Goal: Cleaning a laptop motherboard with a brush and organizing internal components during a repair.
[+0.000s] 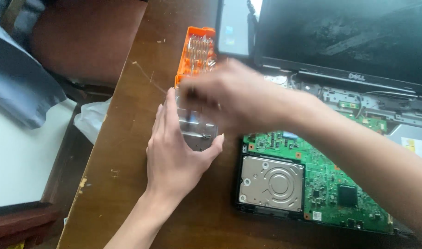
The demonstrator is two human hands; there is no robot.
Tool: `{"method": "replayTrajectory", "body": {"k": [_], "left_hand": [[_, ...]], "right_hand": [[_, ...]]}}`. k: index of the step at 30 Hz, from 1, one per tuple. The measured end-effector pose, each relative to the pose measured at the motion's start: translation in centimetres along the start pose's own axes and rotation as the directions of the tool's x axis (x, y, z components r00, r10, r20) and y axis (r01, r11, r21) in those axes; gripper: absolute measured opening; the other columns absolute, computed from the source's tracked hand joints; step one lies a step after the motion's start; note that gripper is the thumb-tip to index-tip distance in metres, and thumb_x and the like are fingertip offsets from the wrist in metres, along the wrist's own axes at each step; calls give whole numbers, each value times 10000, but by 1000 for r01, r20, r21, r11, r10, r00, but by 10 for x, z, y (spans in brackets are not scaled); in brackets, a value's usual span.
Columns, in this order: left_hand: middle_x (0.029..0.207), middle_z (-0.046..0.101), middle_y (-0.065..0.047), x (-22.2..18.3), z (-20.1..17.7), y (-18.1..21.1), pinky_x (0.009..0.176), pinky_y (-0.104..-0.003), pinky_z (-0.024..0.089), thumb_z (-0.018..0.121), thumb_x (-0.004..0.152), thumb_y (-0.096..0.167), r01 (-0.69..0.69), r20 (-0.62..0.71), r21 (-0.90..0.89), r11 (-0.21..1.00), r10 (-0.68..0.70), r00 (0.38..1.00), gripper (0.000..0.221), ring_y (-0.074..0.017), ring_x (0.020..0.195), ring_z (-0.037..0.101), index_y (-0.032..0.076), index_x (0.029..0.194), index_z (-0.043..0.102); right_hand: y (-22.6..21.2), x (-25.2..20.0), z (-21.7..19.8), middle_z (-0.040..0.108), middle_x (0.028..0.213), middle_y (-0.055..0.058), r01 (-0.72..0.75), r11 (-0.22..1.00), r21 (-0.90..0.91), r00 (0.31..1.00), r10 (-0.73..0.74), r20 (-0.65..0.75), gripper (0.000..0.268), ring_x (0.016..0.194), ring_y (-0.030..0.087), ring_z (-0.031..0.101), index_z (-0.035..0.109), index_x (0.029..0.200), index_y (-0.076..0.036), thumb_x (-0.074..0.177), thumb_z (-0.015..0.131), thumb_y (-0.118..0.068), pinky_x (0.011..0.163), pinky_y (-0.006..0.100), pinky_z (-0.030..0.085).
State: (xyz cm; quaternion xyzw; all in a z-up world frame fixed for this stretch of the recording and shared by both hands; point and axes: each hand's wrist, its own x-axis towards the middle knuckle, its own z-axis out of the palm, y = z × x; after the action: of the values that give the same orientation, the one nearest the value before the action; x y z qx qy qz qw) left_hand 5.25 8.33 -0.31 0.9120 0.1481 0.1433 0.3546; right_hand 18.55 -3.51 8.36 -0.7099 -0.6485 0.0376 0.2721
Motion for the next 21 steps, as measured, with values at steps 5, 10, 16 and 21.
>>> {"method": "replayTrajectory", "body": {"k": [5,10,16,21], "left_hand": [[1551,488,-166,-1,-1,2,917,-602,504,874,692,467,-2,-1,33,999,2,1000,1183,-410,1439,418,23,1574,222],[1546,478,-208,-1,-1,2,952,-600,482,858,709,451,-14,0,3,1000,14,1000,1159,-449,1438,405,25,1577,218],[1582,455,-186,-2,-1,-1,969,-619,460,842,733,460,-20,7,-18,1000,21,1000,1148,-457,1464,379,46,1585,194],[1549,485,-203,0,1,-2,944,-615,488,863,710,461,-44,-18,15,999,44,999,1168,-462,1432,420,17,1574,214]], "right_hand": [[10,-2,2,517,642,18,47,997,63,999,-46,-13,139,534,169,429,571,861,-79,934,620,28,523,328,381],[7,-7,-1,679,836,72,-2,1000,-17,1000,1,-17,67,717,220,624,650,967,-41,956,685,15,619,355,500],[24,-7,6,719,855,62,-66,995,-77,997,64,-35,61,692,212,650,669,974,-47,958,694,6,581,354,514],[3,-6,0,652,815,88,55,998,-39,997,-57,-56,72,691,251,593,606,957,-25,1002,634,24,598,374,476]]}}
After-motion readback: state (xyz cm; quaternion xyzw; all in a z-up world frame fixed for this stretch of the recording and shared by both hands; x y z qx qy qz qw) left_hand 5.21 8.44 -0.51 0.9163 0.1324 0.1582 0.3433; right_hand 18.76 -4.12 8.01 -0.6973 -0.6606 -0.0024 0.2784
